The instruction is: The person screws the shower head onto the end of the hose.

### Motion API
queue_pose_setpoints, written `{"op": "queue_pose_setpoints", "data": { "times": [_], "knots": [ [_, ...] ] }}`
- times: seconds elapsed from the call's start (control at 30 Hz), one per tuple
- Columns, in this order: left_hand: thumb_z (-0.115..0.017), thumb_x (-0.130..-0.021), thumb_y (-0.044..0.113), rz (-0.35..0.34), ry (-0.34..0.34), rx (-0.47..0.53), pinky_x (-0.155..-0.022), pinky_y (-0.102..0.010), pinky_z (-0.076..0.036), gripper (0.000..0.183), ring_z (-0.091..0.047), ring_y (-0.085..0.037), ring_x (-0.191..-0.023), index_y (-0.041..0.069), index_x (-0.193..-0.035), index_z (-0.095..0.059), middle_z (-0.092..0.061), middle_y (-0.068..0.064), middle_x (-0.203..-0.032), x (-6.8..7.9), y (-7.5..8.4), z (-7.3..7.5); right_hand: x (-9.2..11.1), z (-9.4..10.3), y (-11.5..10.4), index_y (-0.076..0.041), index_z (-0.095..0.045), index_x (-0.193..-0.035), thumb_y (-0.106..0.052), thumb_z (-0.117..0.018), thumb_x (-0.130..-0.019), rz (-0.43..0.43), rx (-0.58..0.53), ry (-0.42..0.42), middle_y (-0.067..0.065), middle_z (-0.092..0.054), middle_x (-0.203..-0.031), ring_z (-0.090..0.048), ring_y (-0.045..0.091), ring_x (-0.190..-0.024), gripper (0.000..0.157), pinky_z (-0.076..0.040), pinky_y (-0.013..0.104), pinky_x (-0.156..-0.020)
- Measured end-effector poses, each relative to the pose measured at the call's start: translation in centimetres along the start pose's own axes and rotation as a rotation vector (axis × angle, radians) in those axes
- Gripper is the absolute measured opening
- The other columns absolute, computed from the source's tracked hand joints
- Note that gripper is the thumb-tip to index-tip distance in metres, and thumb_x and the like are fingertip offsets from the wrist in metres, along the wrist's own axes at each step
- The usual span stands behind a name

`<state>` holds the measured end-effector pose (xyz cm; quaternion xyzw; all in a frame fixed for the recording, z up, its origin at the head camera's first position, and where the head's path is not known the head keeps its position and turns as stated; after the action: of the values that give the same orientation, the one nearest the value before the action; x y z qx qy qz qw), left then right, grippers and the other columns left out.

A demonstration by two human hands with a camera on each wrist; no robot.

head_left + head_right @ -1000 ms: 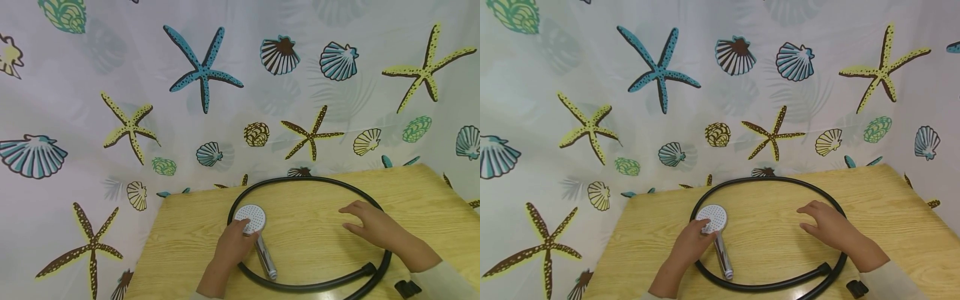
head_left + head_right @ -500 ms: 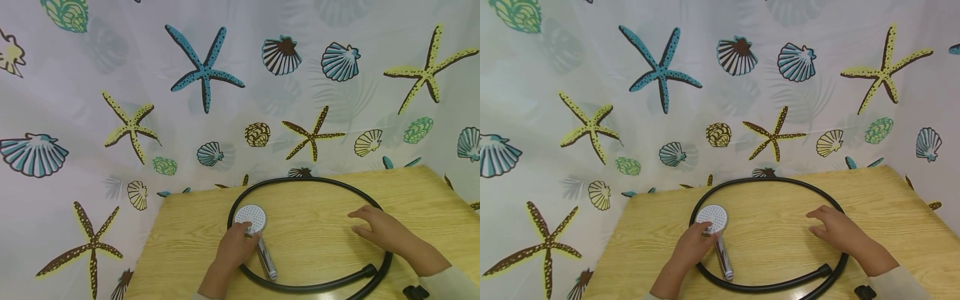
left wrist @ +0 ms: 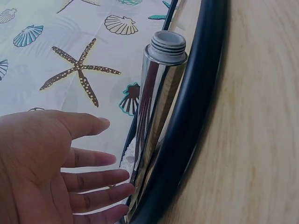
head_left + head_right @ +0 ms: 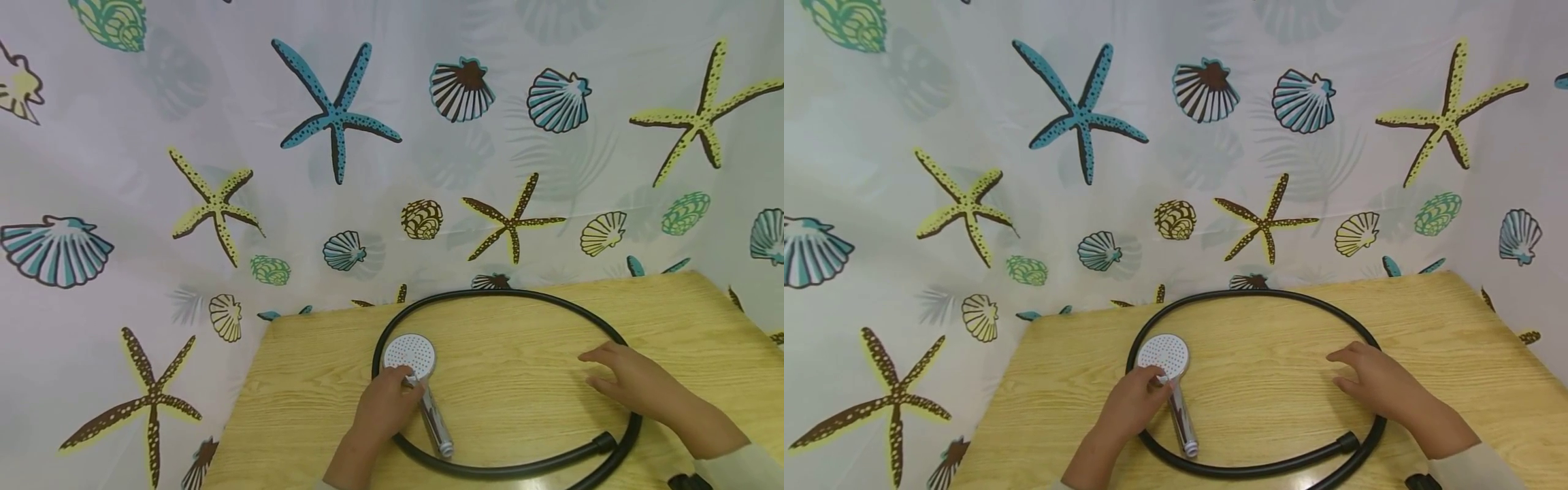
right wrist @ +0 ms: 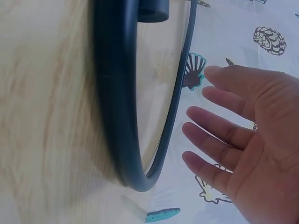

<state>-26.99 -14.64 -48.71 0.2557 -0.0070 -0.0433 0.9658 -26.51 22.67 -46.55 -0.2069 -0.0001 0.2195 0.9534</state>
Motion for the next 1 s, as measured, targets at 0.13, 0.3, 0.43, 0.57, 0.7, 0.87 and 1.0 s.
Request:
{"op": "queue_pose_setpoints", "data": {
  "times": [0.13, 0.3, 0.43, 0.57, 0.7, 0.87, 1.0],
  "knots": [
    [-0.063, -0.091, 0.039, 0.0, -0.007, 0.005, -0.074, -0.04, -0.055, 0.04, -0.064, -0.02, -0.09, 0.008, -0.117, -0.066, -0.067, -0.007, -0.1, 0.1, 0.0, 0.0, 0.2, -0.1, 0.1, -0.008, -0.063, -0.123, -0.023, -0.069, -0.089, 0.006, -0.001, -0.013, 0.013, -0.063, -0.118, -0.064, 0.032, -0.103, 0.038, -0.058, 0.044, -0.079],
    [-0.063, -0.091, 0.034, -0.02, -0.006, 0.013, -0.065, -0.033, -0.051, 0.027, -0.059, -0.013, -0.076, 0.009, -0.097, -0.07, -0.068, -0.001, -0.089, 0.1, 0.2, 0.0, 0.5, -0.2, 0.2, -0.01, -0.064, -0.12, -0.018, -0.068, -0.089, 0.008, -0.021, -0.038, 0.011, -0.063, -0.119, -0.063, 0.032, -0.105, 0.032, -0.058, 0.043, -0.08],
    [-0.064, -0.09, 0.033, -0.032, -0.011, 0.005, -0.061, -0.028, -0.049, 0.023, -0.054, -0.01, -0.069, 0.011, -0.09, -0.069, -0.065, 0.003, -0.08, 0.1, 0.2, -0.2, 0.7, -0.4, 0.4, -0.01, -0.064, -0.119, -0.015, -0.067, -0.09, -0.003, -0.052, -0.068, 0.013, -0.063, -0.121, -0.061, 0.036, -0.11, 0.03, -0.057, 0.047, -0.085],
    [-0.064, -0.09, 0.034, -0.029, -0.021, 0.009, -0.058, -0.026, -0.046, 0.024, -0.052, -0.01, -0.066, 0.011, -0.09, -0.069, -0.061, 0.005, -0.075, 0.1, 0.2, -0.4, 1.0, -0.5, 0.7, -0.011, -0.065, -0.119, -0.015, -0.066, -0.09, -0.011, -0.058, -0.091, 0.011, -0.064, -0.119, -0.062, 0.034, -0.108, 0.03, -0.058, 0.043, -0.083],
    [-0.065, -0.089, 0.034, -0.025, -0.028, 0.013, -0.057, -0.025, -0.045, 0.026, -0.051, -0.01, -0.064, 0.009, -0.092, -0.07, -0.06, 0.006, -0.072, 0.1, 0.1, -0.5, 1.4, -0.8, 1.0, -0.012, -0.065, -0.12, -0.014, -0.066, -0.09, -0.016, -0.078, -0.131, 0.007, -0.065, -0.118, -0.063, 0.032, -0.107, 0.03, -0.058, 0.039, -0.081],
    [-0.064, -0.089, 0.035, -0.007, -0.034, 0.003, -0.058, -0.026, -0.047, 0.027, -0.052, -0.009, -0.065, 0.009, -0.094, -0.071, -0.061, 0.006, -0.073, 0.0, 0.0, -0.8, 1.9, -1.2, 1.3, -0.013, -0.067, -0.116, -0.006, -0.063, -0.088, -0.032, -0.139, -0.175, 0.007, -0.064, -0.119, -0.059, 0.038, -0.114, 0.029, -0.057, 0.044, -0.085],
    [-0.065, -0.088, 0.035, 0.015, -0.038, 0.006, -0.058, -0.028, -0.048, 0.027, -0.053, -0.01, -0.066, 0.009, -0.094, -0.07, -0.063, 0.004, -0.075, 0.1, -0.1, -0.8, 2.0, -1.3, 1.4, -0.014, -0.067, -0.113, 0.0, -0.059, -0.087, -0.008, -0.143, -0.175, 0.004, -0.065, -0.117, -0.057, 0.041, -0.117, 0.03, -0.056, 0.045, -0.086]
  ]
}}
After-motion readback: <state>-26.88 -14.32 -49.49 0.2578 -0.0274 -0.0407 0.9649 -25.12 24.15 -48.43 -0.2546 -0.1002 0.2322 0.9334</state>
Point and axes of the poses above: each hand's wrist, its own x-axis away from the middle knuckle, its own z-axis out of the back of the hand, y = z × x, the point moved 7 cm from there along -x, towards the middle knuckle
